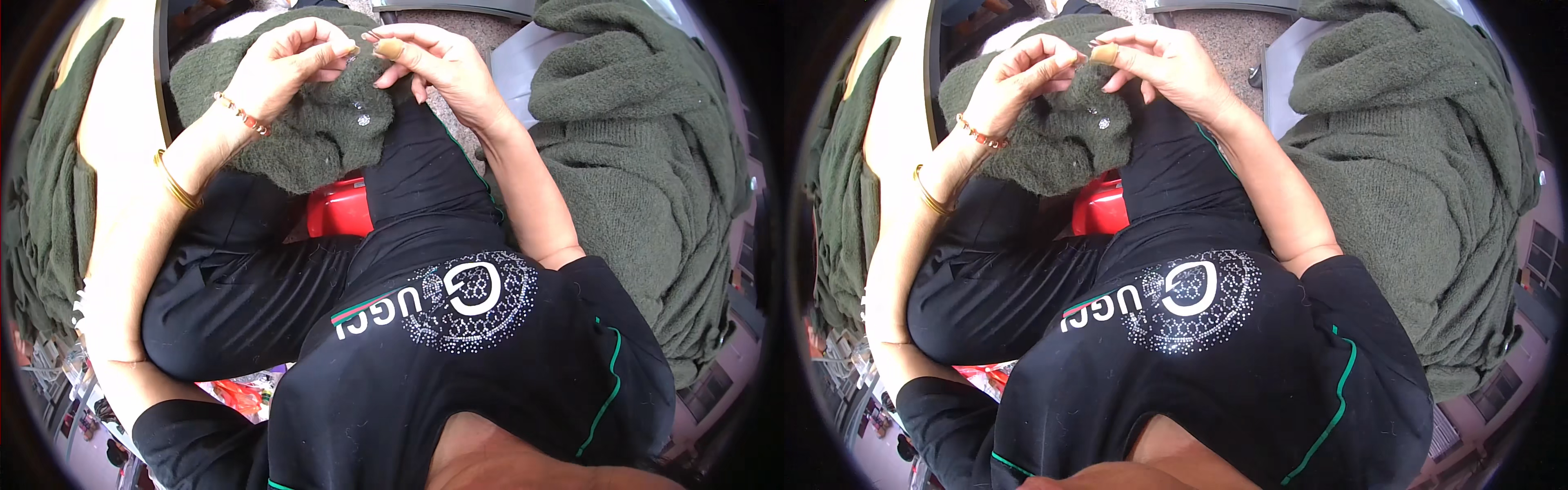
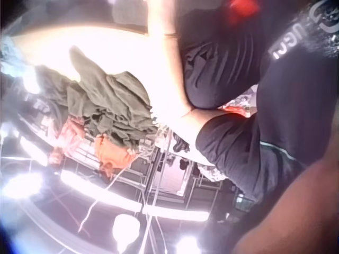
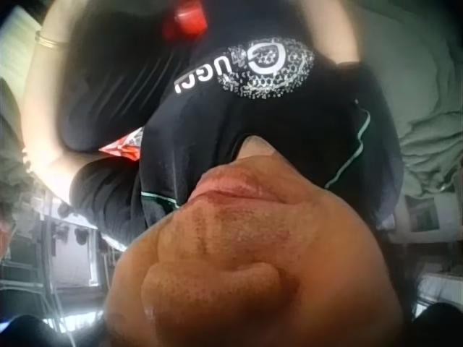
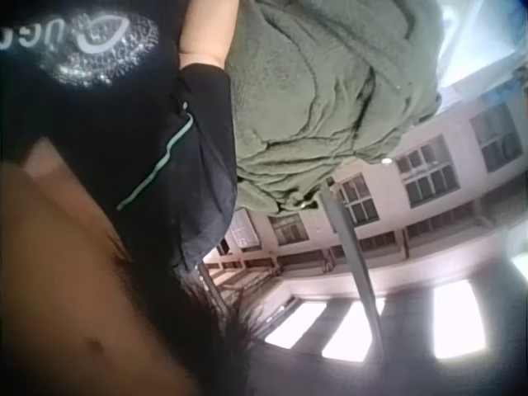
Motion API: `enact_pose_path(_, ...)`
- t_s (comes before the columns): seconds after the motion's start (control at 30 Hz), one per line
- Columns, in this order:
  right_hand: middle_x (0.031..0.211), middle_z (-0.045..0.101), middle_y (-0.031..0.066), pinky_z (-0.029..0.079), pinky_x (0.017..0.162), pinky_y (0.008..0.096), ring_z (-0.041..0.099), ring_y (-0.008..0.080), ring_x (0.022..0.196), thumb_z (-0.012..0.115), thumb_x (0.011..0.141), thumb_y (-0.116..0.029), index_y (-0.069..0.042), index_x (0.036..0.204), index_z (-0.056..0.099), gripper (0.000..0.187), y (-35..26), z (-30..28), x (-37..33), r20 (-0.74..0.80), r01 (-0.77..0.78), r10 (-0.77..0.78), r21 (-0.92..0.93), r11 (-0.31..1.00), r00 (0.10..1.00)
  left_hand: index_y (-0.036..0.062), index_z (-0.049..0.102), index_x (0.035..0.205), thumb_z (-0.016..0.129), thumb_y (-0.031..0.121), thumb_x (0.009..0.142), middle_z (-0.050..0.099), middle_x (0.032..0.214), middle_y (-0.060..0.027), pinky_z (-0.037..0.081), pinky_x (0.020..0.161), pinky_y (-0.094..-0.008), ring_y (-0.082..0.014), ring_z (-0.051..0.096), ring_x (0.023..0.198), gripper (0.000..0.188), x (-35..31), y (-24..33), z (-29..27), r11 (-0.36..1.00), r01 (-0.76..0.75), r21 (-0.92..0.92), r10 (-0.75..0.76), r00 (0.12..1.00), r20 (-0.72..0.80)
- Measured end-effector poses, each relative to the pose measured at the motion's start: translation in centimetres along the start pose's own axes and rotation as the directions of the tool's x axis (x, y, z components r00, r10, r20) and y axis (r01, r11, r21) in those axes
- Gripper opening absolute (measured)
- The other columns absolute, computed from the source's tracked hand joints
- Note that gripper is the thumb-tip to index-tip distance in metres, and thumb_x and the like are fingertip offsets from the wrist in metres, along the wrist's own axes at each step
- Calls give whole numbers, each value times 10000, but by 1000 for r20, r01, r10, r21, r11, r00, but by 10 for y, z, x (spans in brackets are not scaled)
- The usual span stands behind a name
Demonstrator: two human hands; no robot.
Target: Removing small white bits of lint or thread from a green knitted garment using tweezers.
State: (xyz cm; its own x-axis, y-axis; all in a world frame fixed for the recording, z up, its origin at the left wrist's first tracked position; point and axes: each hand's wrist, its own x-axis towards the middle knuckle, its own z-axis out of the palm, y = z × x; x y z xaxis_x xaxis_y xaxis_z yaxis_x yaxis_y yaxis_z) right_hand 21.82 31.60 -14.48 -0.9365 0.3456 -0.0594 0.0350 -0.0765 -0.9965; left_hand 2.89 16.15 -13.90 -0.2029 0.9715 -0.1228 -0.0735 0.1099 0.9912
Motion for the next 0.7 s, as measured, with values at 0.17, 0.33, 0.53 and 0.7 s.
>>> enact_pose_path(0.17,1086,714,72,469,545,173,704,112,843,620,959,-208,3,1237,628,350,-2,2,-7,5,-23,24,-163,986,1000,47,638,1085,604,180,977,654,1000,6,529,858,-242,-84,631,943,175,-3,-4,0,1000,17,-14,-17,1000,-10)
enact_pose_path(0.33,1008,736,63,475,559,177,701,103,840,638,944,-195,-3,1235,638,349,-12,-4,-13,13,-66,71,-207,976,997,108,630,1081,559,230,1005,653,1127,15,504,908,-239,-53,605,990,160,-1,-8,0,998,52,22,-53,995,80)
enact_pose_path(0.53,980,741,49,486,575,190,692,91,841,662,930,-207,-23,1206,666,332,-10,-5,-16,59,-97,112,-217,971,992,116,631,1062,561,227,1004,650,1131,12,500,907,-236,-51,603,983,143,-2,-3,2,997,61,54,-66,994,91)
enact_pose_path(0.7,972,742,43,492,596,193,677,74,839,674,923,-209,-32,1206,671,334,-13,-6,-17,87,-120,145,-247,962,986,106,632,1058,567,230,1001,652,1095,19,496,895,-225,-45,598,963,151,-3,-2,5,996,56,68,-63,993,102)
